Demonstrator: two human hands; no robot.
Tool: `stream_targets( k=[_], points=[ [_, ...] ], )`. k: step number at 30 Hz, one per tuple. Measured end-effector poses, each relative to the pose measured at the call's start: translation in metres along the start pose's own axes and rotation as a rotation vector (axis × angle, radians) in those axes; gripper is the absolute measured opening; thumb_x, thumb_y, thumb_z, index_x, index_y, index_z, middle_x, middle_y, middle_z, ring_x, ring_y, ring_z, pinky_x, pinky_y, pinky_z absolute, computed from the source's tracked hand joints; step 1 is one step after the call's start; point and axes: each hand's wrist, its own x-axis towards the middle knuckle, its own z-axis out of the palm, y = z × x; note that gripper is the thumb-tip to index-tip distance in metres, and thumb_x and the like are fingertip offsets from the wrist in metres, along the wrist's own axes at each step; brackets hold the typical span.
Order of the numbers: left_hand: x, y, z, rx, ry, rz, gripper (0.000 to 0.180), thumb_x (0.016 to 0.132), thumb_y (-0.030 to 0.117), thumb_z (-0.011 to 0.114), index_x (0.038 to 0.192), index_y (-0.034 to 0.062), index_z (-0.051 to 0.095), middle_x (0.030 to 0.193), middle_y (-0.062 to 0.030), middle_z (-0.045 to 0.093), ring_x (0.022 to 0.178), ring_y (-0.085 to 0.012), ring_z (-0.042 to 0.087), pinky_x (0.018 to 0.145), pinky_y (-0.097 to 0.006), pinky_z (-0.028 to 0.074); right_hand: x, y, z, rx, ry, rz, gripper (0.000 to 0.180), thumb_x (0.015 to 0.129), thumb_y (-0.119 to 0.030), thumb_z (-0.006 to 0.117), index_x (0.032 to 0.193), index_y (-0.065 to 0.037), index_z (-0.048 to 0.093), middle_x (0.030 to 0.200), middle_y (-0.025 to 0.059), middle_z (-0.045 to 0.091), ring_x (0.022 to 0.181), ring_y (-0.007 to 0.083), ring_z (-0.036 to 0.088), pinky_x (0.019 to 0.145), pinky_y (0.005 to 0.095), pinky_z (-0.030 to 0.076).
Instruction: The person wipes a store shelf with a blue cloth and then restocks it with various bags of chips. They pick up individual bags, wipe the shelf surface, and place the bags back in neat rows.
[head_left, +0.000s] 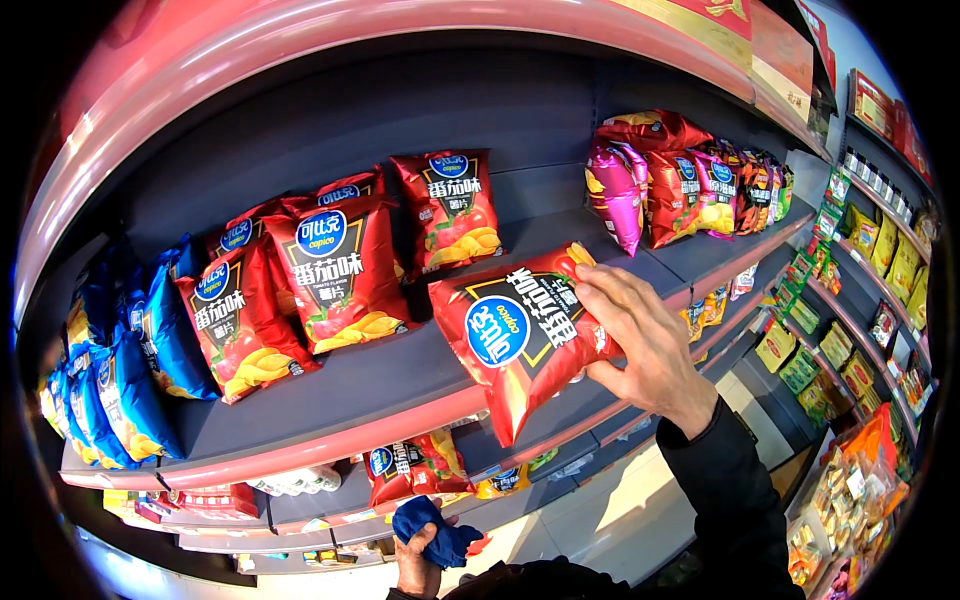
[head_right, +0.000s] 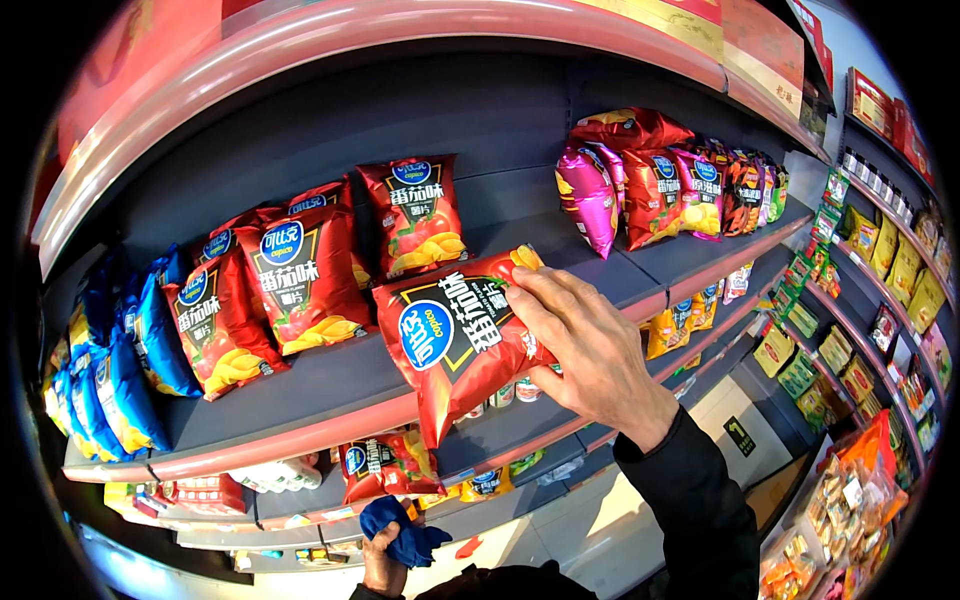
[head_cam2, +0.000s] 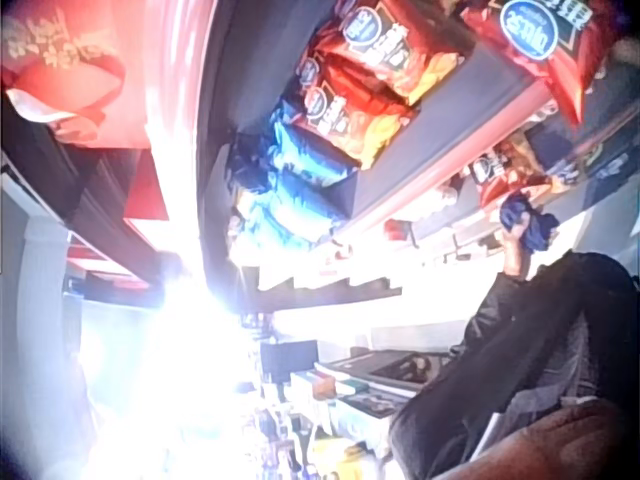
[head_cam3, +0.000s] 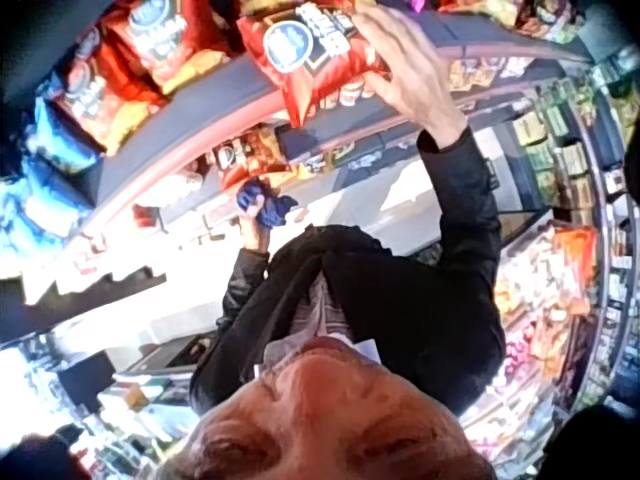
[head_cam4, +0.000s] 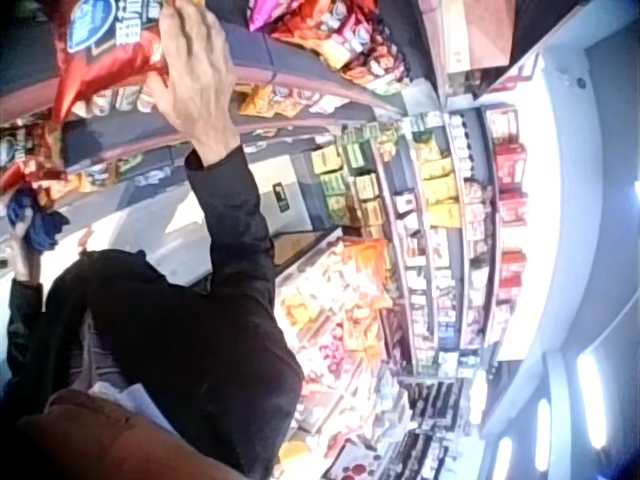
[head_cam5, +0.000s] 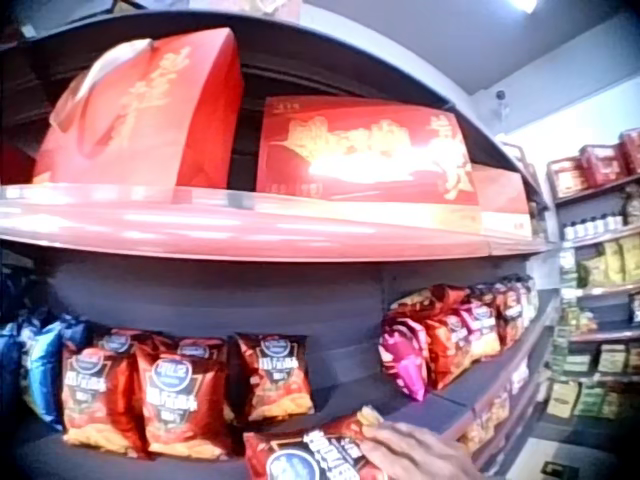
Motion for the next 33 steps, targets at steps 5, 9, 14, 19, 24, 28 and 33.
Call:
stream_targets(
  k=[5, 9, 14, 19, 24, 28, 33],
  points=[
    [0.001, -0.005, -0.01, -0.006, -0.01, 0.024, 0.066, 0.084, 0.019, 0.076, 0.141, 0.0017, 0.047, 0.132, -0.0173, 0.062, 0.109, -0.033, 0.066, 0.094, -0.051, 0.057, 0.005, 0.004, 0.01, 0.002, -0.007, 0.002, 0.079, 0.066, -0.002, 0.078, 0.141, -0.004, 0.055, 0.144, 0.0139, 0.057, 0.128, 0.0375, 0.057, 0.104, 0.0468, 0.051],
    [0.002, -0.005, -0.018, -0.017, -0.068, 0.04, 0.056, 0.087, 0.017, 0.076, 0.136, 0.0024, 0.054, 0.125, -0.0118, 0.065, 0.109, -0.0254, 0.066, 0.097, -0.041, 0.056, 0.009, 0.006, 0.02, -0.003, 0.023, 0.008, 0.078, 0.068, -0.004, 0.078, 0.142, -0.005, 0.054, 0.142, 0.0146, 0.058, 0.128, 0.0381, 0.058, 0.104, 0.0471, 0.052],
    [0.002, -0.009, -0.019, -0.019, -0.051, 0.032, 0.057, 0.087, 0.019, 0.076, 0.137, 0.0027, 0.053, 0.125, -0.0115, 0.064, 0.11, -0.0261, 0.066, 0.101, -0.042, 0.054, 0.022, 0.006, 0.045, 0.031, 0.155, 0.239, 0.075, 0.073, -0.01, 0.08, 0.142, -0.004, 0.051, 0.139, 0.016, 0.059, 0.125, 0.0391, 0.059, 0.101, 0.0465, 0.053],
    [0.0, -0.008, -0.01, -0.043, -0.062, 0.048, 0.059, 0.087, 0.019, 0.076, 0.139, 0.0042, 0.052, 0.128, -0.0117, 0.063, 0.114, -0.0266, 0.064, 0.104, -0.045, 0.053, 0.057, 0.006, 0.07, -0.026, 0.222, 0.52, 0.071, 0.076, -0.019, 0.081, 0.139, -0.005, 0.051, 0.134, 0.0154, 0.061, 0.118, 0.0368, 0.061, 0.095, 0.0481, 0.055],
    [0.003, -0.009, -0.012, -0.042, -0.057, 0.036, 0.06, 0.086, 0.019, 0.077, 0.138, 0.0049, 0.052, 0.128, -0.0119, 0.063, 0.115, -0.0259, 0.064, 0.105, -0.046, 0.052, 0.083, 0.004, 0.11, -0.13, 0.297, 0.6, 0.072, 0.076, -0.02, 0.083, 0.138, -0.003, 0.051, 0.139, 0.0171, 0.057, 0.118, 0.0382, 0.058, 0.092, 0.0478, 0.056],
    [0.007, -0.017, -0.023, -0.021, -0.031, 0.021, 0.054, 0.086, 0.018, 0.075, 0.135, 0.0052, 0.054, 0.123, -0.0103, 0.063, 0.112, -0.024, 0.064, 0.105, -0.046, 0.052, 0.086, 0.003, 0.131, -0.159, 0.29, 0.555, 0.078, 0.075, -0.022, 0.087, 0.139, 0.002, 0.05, 0.145, 0.0215, 0.052, 0.123, 0.039, 0.055, 0.092, 0.0474, 0.057],
    [0.001, -0.007, -0.019, -0.02, 0.068, -0.046, 0.069, 0.083, 0.02, 0.074, 0.143, 0.0011, 0.045, 0.129, -0.0215, 0.064, 0.107, -0.0365, 0.067, 0.093, -0.056, 0.057, 0.086, -0.007, 0.128, 0.031, 0.139, 0.595, 0.08, 0.08, -0.035, 0.083, 0.141, 0.004, 0.048, 0.148, 0.0232, 0.049, 0.135, 0.04, 0.049, 0.101, 0.049, 0.054]
  ],
)
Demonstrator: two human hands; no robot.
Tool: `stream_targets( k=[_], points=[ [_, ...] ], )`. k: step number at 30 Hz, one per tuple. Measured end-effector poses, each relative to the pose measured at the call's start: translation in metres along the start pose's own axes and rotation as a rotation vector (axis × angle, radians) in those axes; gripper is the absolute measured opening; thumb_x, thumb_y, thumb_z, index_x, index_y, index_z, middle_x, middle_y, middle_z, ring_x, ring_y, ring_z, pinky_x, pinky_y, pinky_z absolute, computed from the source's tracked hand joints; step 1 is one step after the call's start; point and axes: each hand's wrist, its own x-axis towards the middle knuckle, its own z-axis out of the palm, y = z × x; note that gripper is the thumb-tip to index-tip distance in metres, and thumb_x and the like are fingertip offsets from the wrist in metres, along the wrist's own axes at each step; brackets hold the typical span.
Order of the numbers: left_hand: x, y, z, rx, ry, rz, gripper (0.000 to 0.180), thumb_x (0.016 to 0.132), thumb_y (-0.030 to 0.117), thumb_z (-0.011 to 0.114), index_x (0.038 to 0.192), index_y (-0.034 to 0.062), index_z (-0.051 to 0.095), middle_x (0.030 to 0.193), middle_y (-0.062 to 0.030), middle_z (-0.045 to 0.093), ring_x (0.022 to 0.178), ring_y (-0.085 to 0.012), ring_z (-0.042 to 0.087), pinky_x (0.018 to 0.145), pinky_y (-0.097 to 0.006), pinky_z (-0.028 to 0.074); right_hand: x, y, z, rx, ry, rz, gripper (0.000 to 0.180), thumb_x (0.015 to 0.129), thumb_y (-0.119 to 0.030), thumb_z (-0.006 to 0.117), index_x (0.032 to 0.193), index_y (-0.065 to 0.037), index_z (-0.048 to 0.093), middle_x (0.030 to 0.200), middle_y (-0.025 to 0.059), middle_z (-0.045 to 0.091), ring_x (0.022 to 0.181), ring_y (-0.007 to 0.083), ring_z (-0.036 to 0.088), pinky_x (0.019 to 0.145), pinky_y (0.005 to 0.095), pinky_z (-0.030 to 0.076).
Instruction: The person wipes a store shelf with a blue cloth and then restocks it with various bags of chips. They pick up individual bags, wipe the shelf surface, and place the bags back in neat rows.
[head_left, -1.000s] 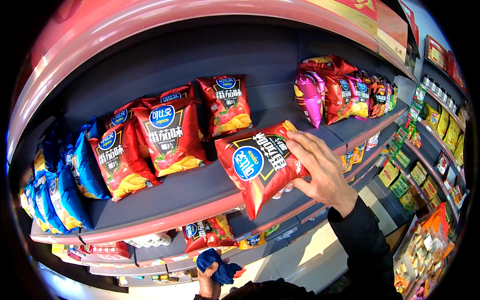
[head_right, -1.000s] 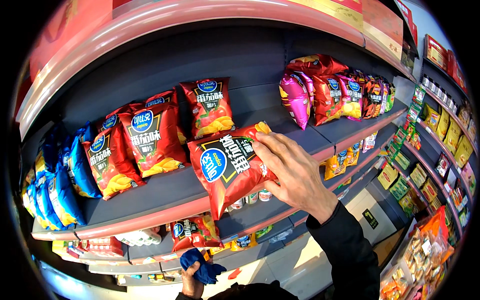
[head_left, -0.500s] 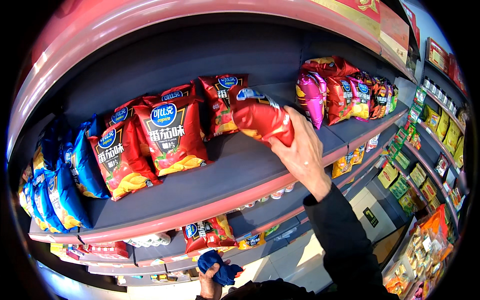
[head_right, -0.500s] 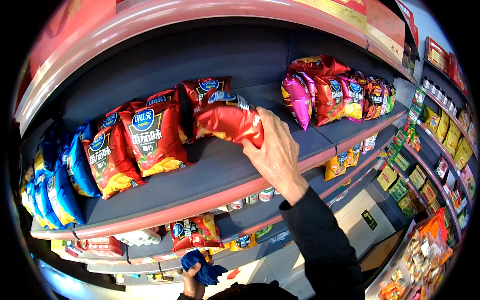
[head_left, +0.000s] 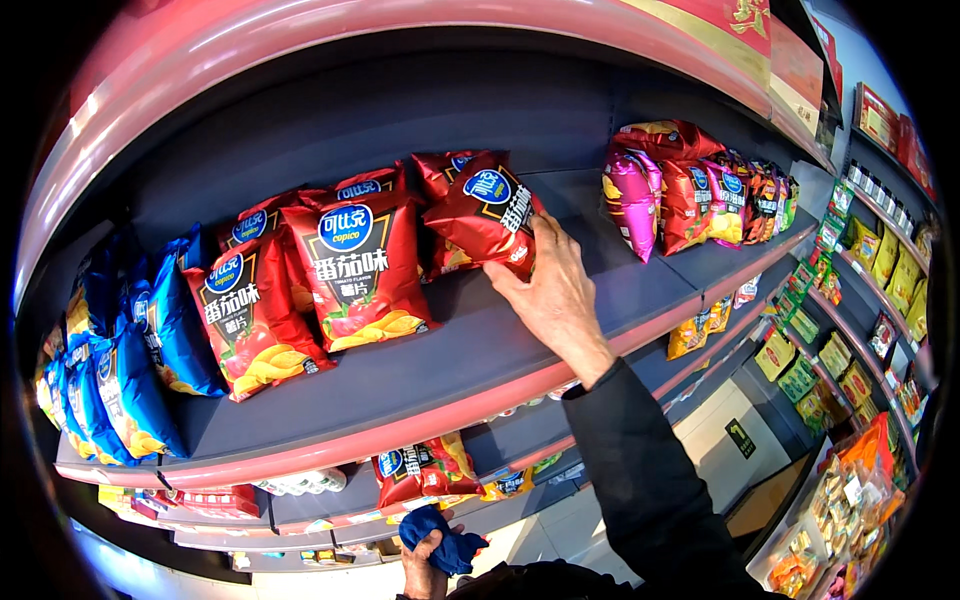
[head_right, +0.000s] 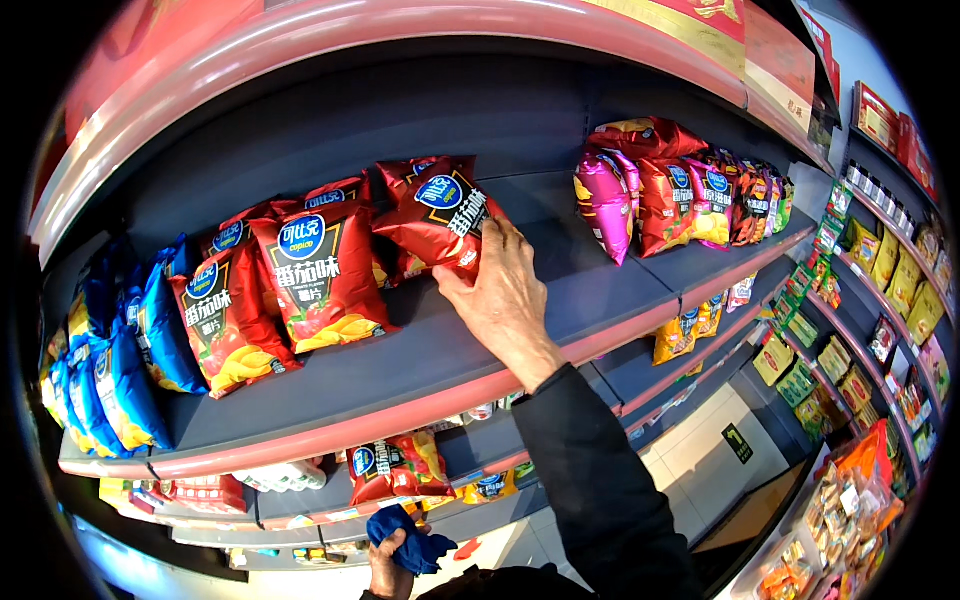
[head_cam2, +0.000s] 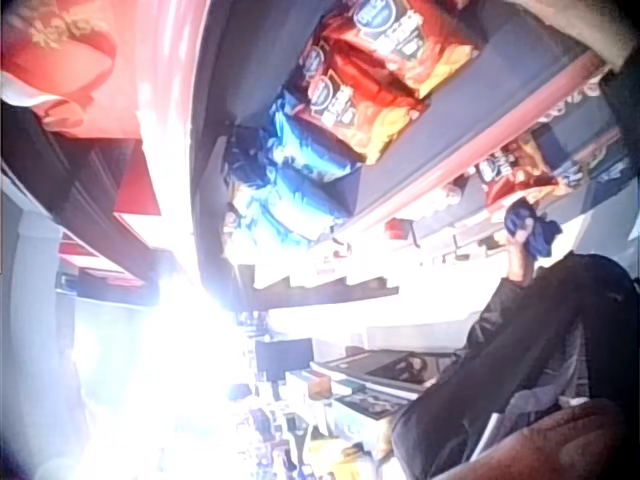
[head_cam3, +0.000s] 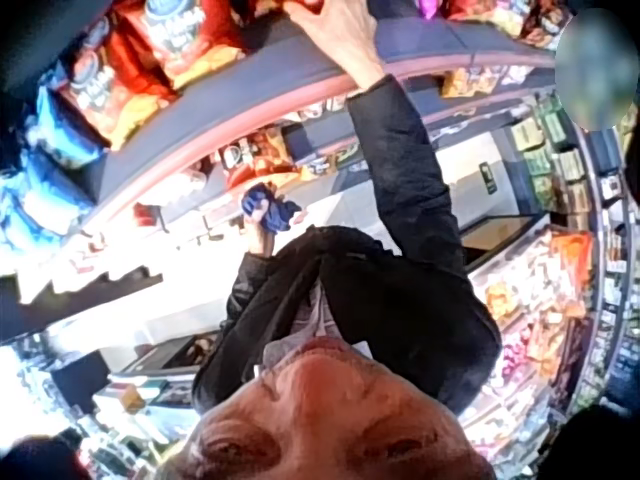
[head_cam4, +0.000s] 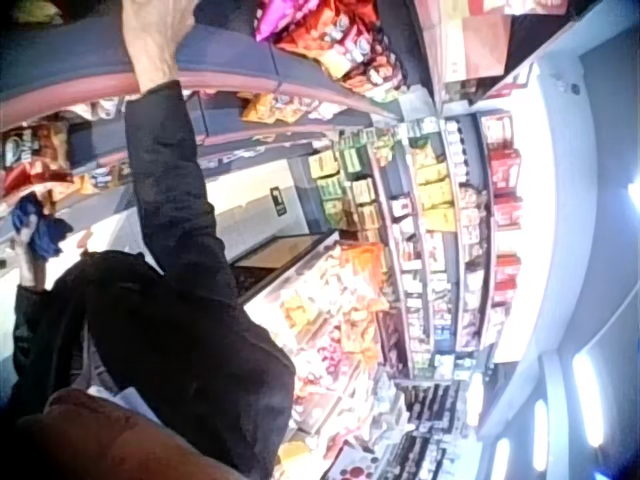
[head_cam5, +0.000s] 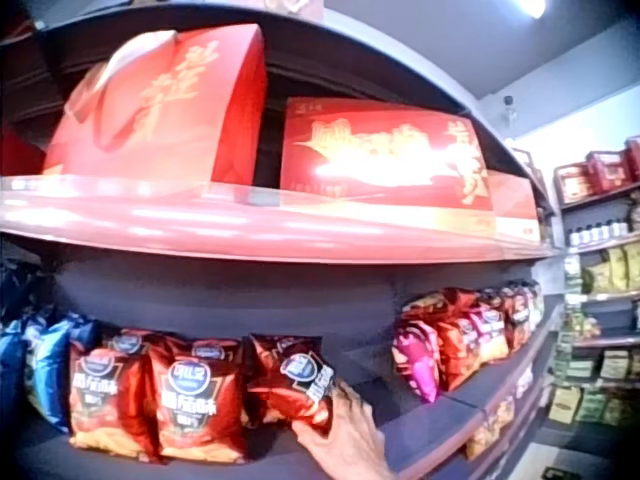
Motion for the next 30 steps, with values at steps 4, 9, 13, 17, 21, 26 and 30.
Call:
stream_targets(
  k=[4, 9, 13, 17, 21, 26, 30],
  points=[
    [0.001, 0.0, -0.005, -0.023, 0.006, 0.033, 0.067, 0.084, 0.022, 0.074, 0.141, 0.0018, 0.046, 0.124, -0.0202, 0.066, 0.106, -0.0355, 0.067, 0.091, -0.055, 0.058, 0.018, 0.021, -0.026, 0.12, -0.19, -0.001, 0.078, 0.084, -0.038, 0.073, 0.145, 0.004, 0.048, 0.145, 0.0243, 0.054, 0.134, 0.0396, 0.052, 0.109, 0.0475, 0.046],
    [0.001, 0.002, -0.01, -0.009, -0.106, 0.065, 0.046, 0.088, 0.019, 0.073, 0.129, 0.006, 0.056, 0.115, -0.0064, 0.063, 0.106, -0.022, 0.065, 0.102, -0.044, 0.053, 0.058, 0.044, -0.039, 0.064, -0.412, 0.003, 0.113, 0.075, -0.053, 0.084, 0.158, 0.0, 0.031, 0.157, 0.0272, 0.042, 0.146, 0.042, 0.041, 0.119, 0.046, 0.038],
    [-0.002, 0.001, -0.003, -0.006, -0.046, 0.087, 0.044, 0.089, 0.019, 0.073, 0.127, 0.0063, 0.056, 0.111, -0.0054, 0.063, 0.103, -0.0217, 0.065, 0.098, -0.044, 0.053, 0.07, 0.065, -0.026, 0.239, -0.6, 0.148, 0.13, 0.068, -0.06, 0.089, 0.161, 0.001, 0.022, 0.158, 0.0314, 0.037, 0.149, 0.0433, 0.036, 0.122, 0.0448, 0.033],
    [-0.007, 0.006, 0.008, -0.018, -0.022, 0.065, 0.041, 0.089, 0.018, 0.073, 0.126, 0.0065, 0.057, 0.109, -0.005, 0.062, 0.1, -0.0213, 0.065, 0.097, -0.043, 0.054, 0.062, 0.072, -0.02, 0.485, -0.579, 0.242, 0.127, 0.069, -0.054, 0.091, 0.159, 0.005, 0.024, 0.155, 0.0308, 0.042, 0.145, 0.0386, 0.044, 0.12, 0.0432, 0.035],
    [-0.006, 0.004, -0.001, -0.028, -0.028, 0.065, 0.042, 0.09, 0.018, 0.073, 0.126, 0.0063, 0.056, 0.11, -0.0054, 0.062, 0.1, -0.0225, 0.066, 0.097, -0.043, 0.055, 0.051, 0.059, -0.012, 0.719, -0.44, 0.34, 0.12, 0.072, -0.05, 0.092, 0.157, 0.006, 0.028, 0.146, 0.0258, 0.053, 0.135, 0.033, 0.054, 0.113, 0.0377, 0.043],
    [-0.007, 0.008, 0.005, -0.019, -0.079, 0.053, 0.041, 0.091, 0.019, 0.073, 0.126, 0.0065, 0.057, 0.111, -0.0061, 0.063, 0.1, -0.0231, 0.067, 0.096, -0.042, 0.055, 0.04, 0.033, 0.002, 0.371, -0.227, 0.242, 0.117, 0.076, -0.06, 0.084, 0.155, 0.007, 0.028, 0.143, 0.0275, 0.055, 0.132, 0.0374, 0.057, 0.11, 0.0426, 0.046],
    [-0.008, 0.009, 0.002, -0.026, -0.057, 0.022, 0.041, 0.091, 0.02, 0.073, 0.126, 0.0068, 0.057, 0.11, -0.0066, 0.063, 0.101, -0.0234, 0.067, 0.095, -0.042, 0.056, 0.032, 0.02, 0.014, 0.205, -0.301, 0.227, 0.123, 0.077, -0.068, 0.078, 0.158, 0.005, 0.021, 0.153, 0.0272, 0.044, 0.14, 0.0418, 0.047, 0.111, 0.0507, 0.044]
  ],
)
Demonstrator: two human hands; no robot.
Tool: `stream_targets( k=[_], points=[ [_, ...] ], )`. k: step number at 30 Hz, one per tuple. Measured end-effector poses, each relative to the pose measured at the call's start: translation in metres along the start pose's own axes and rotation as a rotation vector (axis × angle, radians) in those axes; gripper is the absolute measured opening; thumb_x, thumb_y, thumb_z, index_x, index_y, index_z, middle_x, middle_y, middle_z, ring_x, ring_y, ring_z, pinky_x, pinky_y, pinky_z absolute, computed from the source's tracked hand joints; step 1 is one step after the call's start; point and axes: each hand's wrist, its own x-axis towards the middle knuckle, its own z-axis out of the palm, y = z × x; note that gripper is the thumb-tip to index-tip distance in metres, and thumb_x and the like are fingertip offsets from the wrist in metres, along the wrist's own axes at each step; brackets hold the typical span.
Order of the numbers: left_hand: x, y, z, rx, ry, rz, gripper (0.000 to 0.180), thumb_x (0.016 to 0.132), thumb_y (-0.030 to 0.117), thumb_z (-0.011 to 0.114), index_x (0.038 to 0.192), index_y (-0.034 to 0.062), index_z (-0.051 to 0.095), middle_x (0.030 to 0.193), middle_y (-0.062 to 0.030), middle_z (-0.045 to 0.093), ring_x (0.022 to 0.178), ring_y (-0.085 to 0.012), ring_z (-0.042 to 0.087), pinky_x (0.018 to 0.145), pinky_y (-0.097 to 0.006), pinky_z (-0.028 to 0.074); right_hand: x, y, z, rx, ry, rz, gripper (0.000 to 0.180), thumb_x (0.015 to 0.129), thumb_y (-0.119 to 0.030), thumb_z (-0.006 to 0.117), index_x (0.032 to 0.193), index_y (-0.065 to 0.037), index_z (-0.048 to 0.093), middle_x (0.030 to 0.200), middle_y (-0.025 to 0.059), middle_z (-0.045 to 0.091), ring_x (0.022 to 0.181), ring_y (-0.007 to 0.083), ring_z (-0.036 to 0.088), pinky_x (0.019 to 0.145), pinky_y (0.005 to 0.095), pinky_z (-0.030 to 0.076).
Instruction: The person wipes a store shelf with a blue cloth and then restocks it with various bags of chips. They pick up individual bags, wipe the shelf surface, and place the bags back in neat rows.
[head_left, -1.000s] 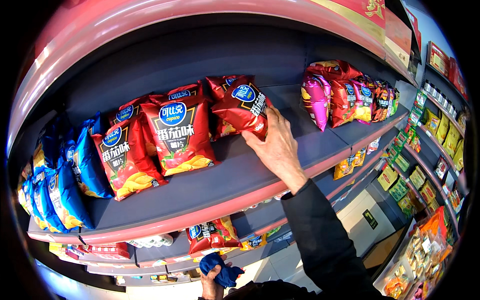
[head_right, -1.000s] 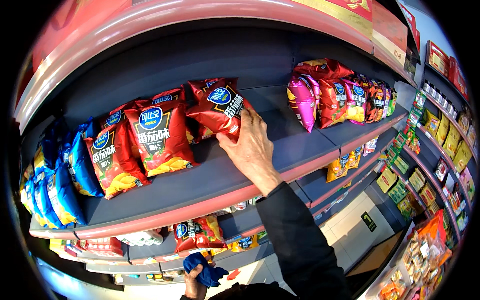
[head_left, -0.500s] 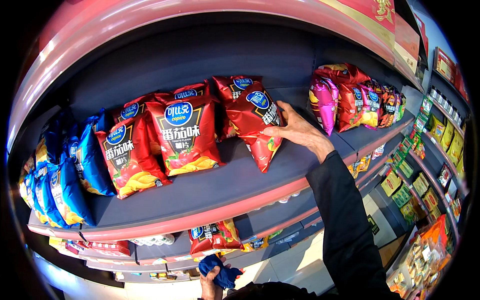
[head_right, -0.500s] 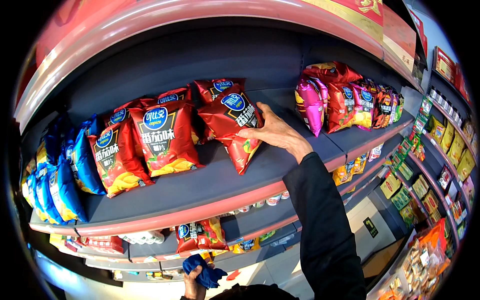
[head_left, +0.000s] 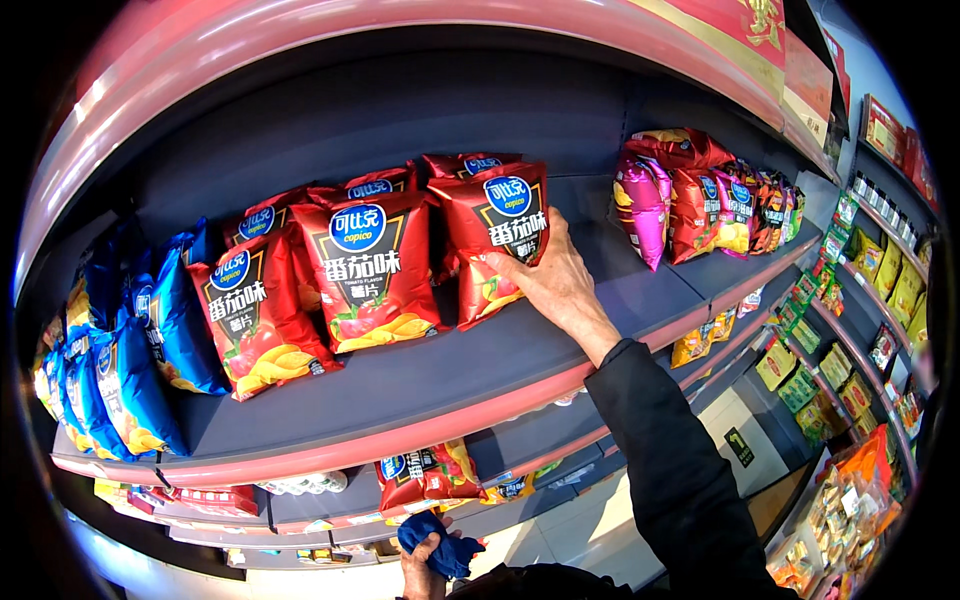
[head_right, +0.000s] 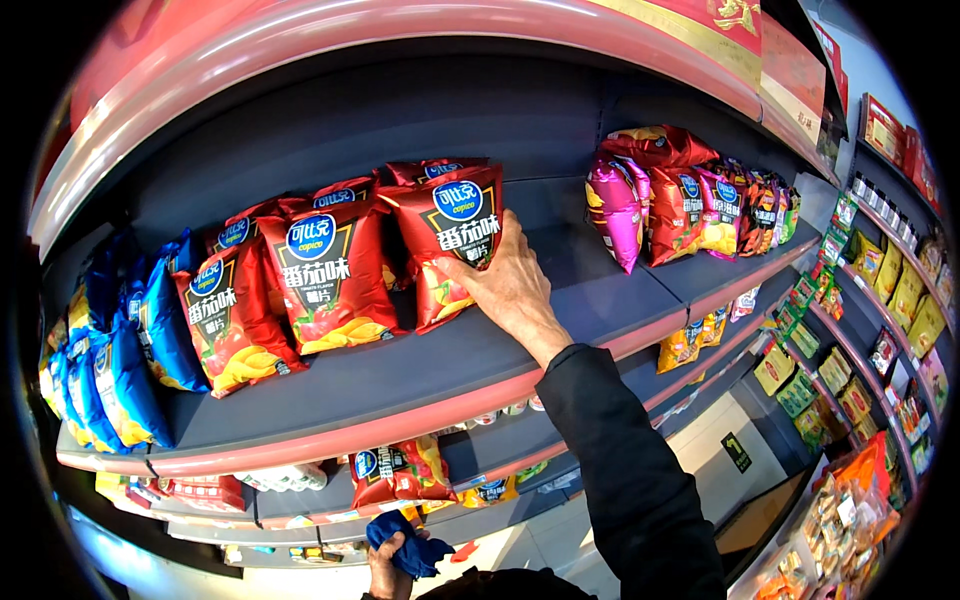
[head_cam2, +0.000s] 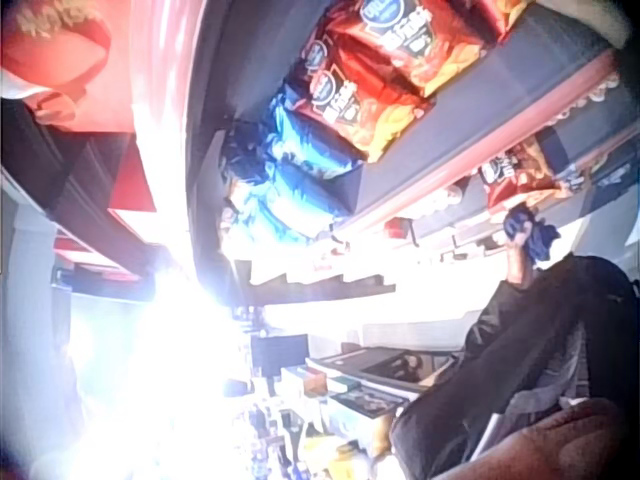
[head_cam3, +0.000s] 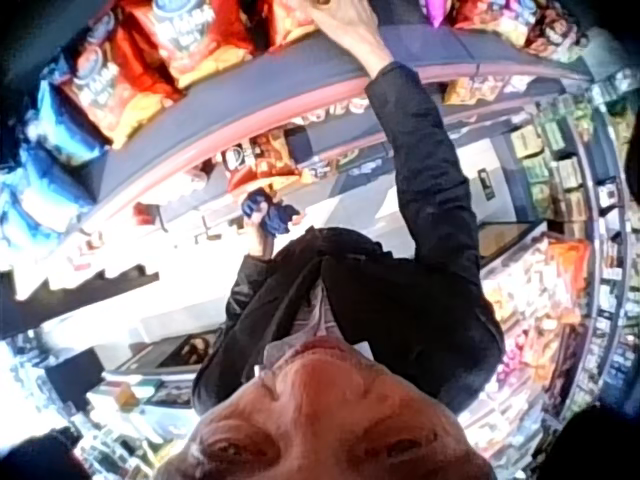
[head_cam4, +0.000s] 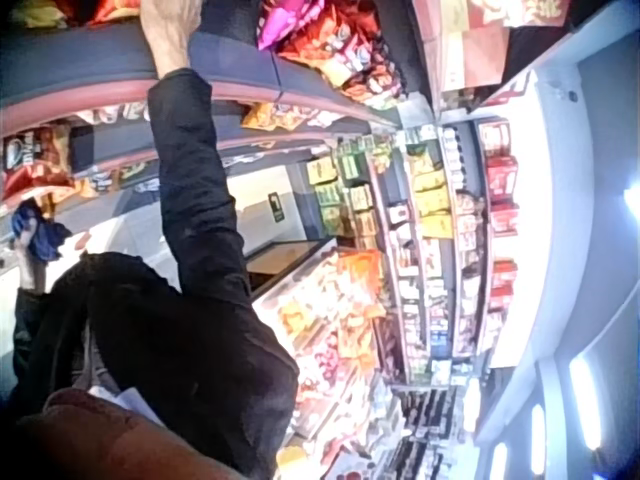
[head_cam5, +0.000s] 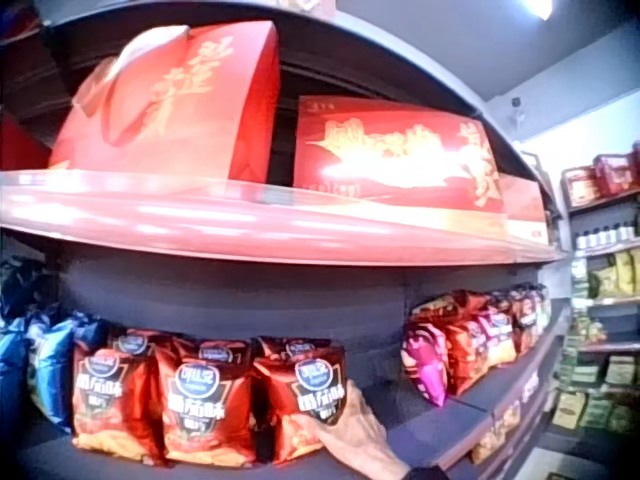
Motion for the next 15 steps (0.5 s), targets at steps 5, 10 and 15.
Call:
stream_targets(
  k=[5, 10, 15],
  points=[
    [0.004, -0.003, -0.013, -0.011, -0.041, -0.046, 0.043, 0.09, 0.021, 0.074, 0.127, 0.0067, 0.056, 0.11, -0.007, 0.063, 0.102, -0.0243, 0.067, 0.093, -0.043, 0.056, -0.012, -0.019, 0.0, -0.096, -0.005, 0.019, 0.124, 0.077, -0.069, 0.077, 0.158, 0.006, 0.021, 0.151, 0.0294, 0.045, 0.139, 0.044, 0.047, 0.109, 0.0533, 0.045],
    [0.001, -0.001, -0.012, -0.024, 0.002, -0.035, 0.043, 0.09, 0.023, 0.075, 0.126, 0.0073, 0.056, 0.111, -0.0072, 0.064, 0.102, -0.0246, 0.066, 0.093, -0.043, 0.057, -0.02, -0.022, -0.013, -0.04, -0.02, 0.074, 0.124, 0.077, -0.067, 0.078, 0.159, 0.007, 0.02, 0.152, 0.0317, 0.045, 0.138, 0.043, 0.05, 0.111, 0.0494, 0.045],
    [0.003, -0.001, -0.008, 0.012, -0.013, -0.016, 0.043, 0.089, 0.024, 0.075, 0.125, 0.0087, 0.056, 0.112, -0.0071, 0.063, 0.101, -0.0231, 0.066, 0.094, -0.043, 0.056, -0.018, -0.008, -0.016, -0.021, -0.053, 0.054, 0.121, 0.079, -0.065, 0.078, 0.158, 0.007, 0.023, 0.151, 0.0327, 0.045, 0.138, 0.0436, 0.05, 0.112, 0.0487, 0.043]
  ],
)
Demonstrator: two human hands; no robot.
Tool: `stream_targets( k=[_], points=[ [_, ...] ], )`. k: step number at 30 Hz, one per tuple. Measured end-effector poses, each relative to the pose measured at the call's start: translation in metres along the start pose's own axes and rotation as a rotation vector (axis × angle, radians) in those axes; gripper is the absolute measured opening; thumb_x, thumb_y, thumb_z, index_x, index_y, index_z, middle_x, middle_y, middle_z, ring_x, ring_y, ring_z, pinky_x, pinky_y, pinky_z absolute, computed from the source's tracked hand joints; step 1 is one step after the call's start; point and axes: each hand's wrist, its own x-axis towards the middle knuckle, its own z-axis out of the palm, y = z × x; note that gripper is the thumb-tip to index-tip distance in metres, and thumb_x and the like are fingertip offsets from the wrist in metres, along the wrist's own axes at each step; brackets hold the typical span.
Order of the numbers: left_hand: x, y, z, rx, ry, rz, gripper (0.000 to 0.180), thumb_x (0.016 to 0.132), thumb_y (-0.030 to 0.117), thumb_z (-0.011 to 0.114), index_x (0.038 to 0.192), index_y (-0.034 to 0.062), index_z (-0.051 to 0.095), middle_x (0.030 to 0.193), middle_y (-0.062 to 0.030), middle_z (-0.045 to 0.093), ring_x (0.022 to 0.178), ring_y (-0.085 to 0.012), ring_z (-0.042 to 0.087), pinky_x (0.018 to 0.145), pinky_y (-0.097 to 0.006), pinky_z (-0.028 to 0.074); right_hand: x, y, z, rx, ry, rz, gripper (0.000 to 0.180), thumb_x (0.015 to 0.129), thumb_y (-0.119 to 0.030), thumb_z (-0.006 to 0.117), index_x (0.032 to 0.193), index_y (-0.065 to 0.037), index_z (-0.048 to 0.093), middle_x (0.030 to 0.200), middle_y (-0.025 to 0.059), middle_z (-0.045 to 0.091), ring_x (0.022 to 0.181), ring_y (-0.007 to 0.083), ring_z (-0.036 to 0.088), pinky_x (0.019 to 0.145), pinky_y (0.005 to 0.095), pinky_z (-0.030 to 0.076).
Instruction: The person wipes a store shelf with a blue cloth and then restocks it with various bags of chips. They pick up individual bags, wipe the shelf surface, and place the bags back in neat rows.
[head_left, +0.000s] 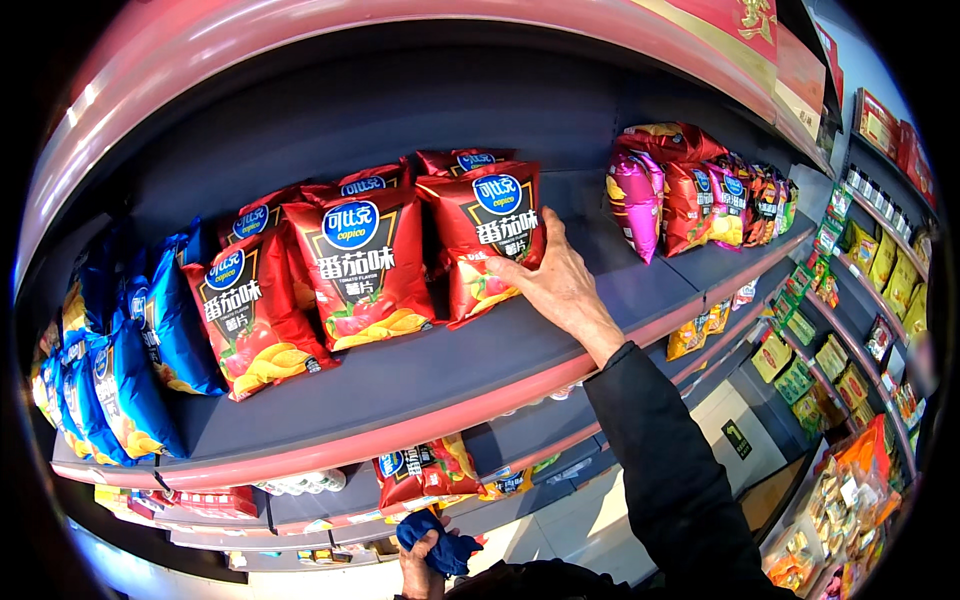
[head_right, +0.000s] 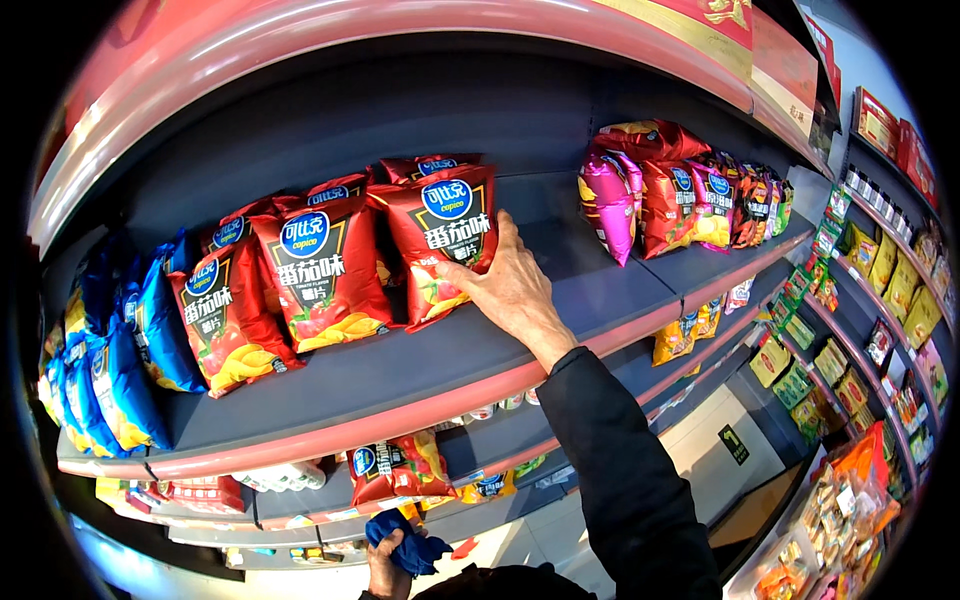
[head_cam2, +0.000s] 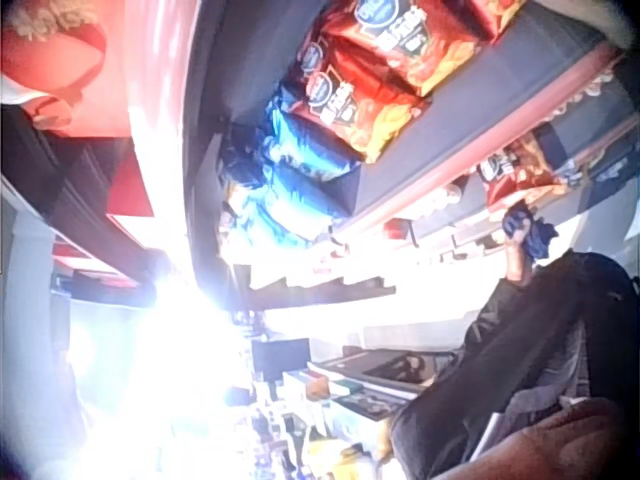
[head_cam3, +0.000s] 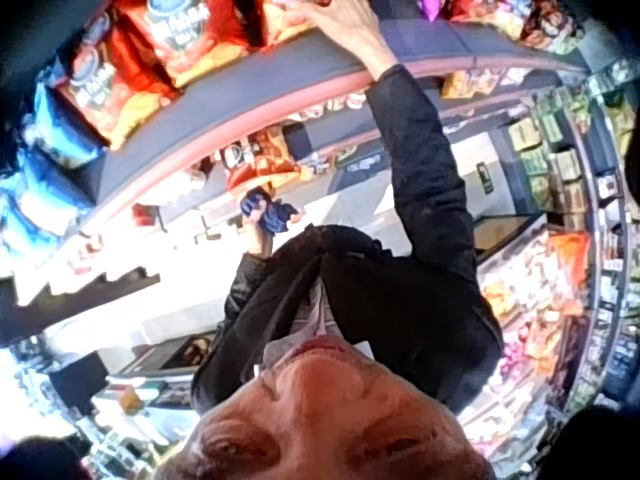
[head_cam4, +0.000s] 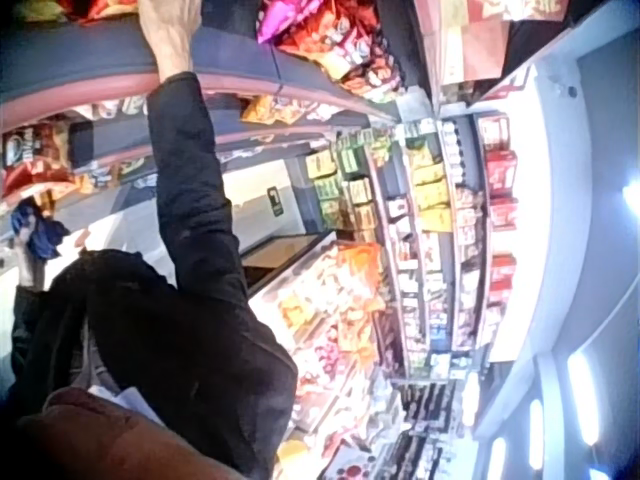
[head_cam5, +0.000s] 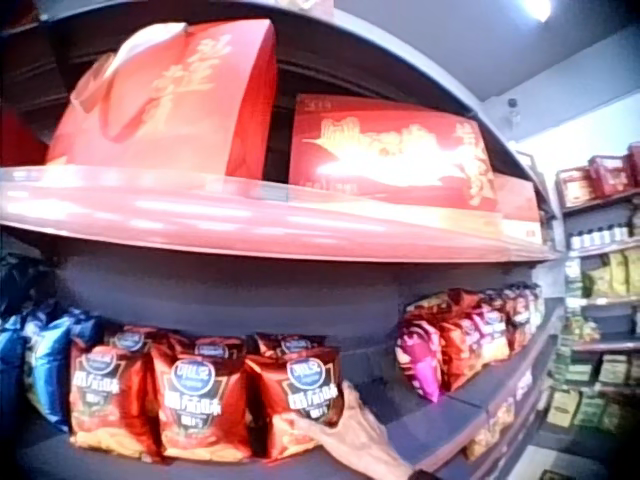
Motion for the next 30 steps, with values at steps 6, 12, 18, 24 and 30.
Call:
stream_targets(
  k=[6, 12, 18, 24, 30],
  points=[
    [0.001, -0.007, 0.002, 0.004, 0.076, 0.039, 0.06, 0.086, 0.025, 0.075, 0.136, 0.0047, 0.05, 0.117, -0.0153, 0.066, 0.103, -0.0308, 0.067, 0.089, -0.049, 0.058, -0.029, 0.005, -0.006, 0.292, 0.323, -0.338, 0.079, 0.089, -0.03, 0.08, 0.149, 0.002, 0.04, 0.144, 0.025, 0.054, 0.129, 0.0364, 0.057, 0.103, 0.0444, 0.049],
    [-0.011, -0.013, -0.005, -0.058, 0.189, 0.0, 0.069, 0.084, 0.024, 0.079, 0.142, 0.0048, 0.046, 0.126, -0.0191, 0.066, 0.11, -0.0353, 0.065, 0.094, -0.052, 0.057, -0.14, 0.012, -0.004, 0.332, 0.097, -0.851, 0.032, 0.088, 0.001, 0.069, 0.12, 0.002, 0.065, 0.094, 0.0099, 0.07, 0.079, 0.0198, 0.072, 0.07, 0.0304, 0.058],
    [-0.028, -0.016, -0.014, -0.057, 0.254, -0.011, 0.066, 0.086, 0.021, 0.076, 0.142, 0.0055, 0.046, 0.127, -0.0199, 0.064, 0.111, -0.0359, 0.064, 0.095, -0.054, 0.056, -0.23, 0.091, 0.113, -0.07, -0.568, -0.557, 0.094, 0.081, -0.041, 0.086, 0.152, -0.004, 0.036, 0.148, 0.025, 0.044, 0.136, 0.0372, 0.049, 0.105, 0.0479, 0.052],
    [-0.042, -0.01, -0.038, -0.03, 0.331, 0.001, 0.069, 0.084, 0.026, 0.077, 0.143, 0.0065, 0.047, 0.125, -0.0205, 0.064, 0.109, -0.038, 0.065, 0.094, -0.054, 0.056, -0.229, 0.097, 0.185, -0.262, -0.452, -0.673, 0.105, 0.071, -0.039, 0.092, 0.153, -0.004, 0.037, 0.161, 0.023, 0.03, 0.148, 0.0416, 0.033, 0.109, 0.0531, 0.043],
    [-0.045, 0.001, -0.071, -0.034, 0.307, -0.011, 0.071, 0.084, 0.023, 0.078, 0.144, 0.0046, 0.045, 0.127, -0.017, 0.064, 0.112, -0.0358, 0.066, 0.098, -0.051, 0.056, -0.239, 0.115, 0.224, -0.251, -0.386, -0.533, 0.108, 0.073, -0.025, 0.091, 0.159, -0.008, 0.029, 0.165, 0.0194, 0.024, 0.148, 0.0395, 0.034, 0.116, 0.0528, 0.043]
  ],
)
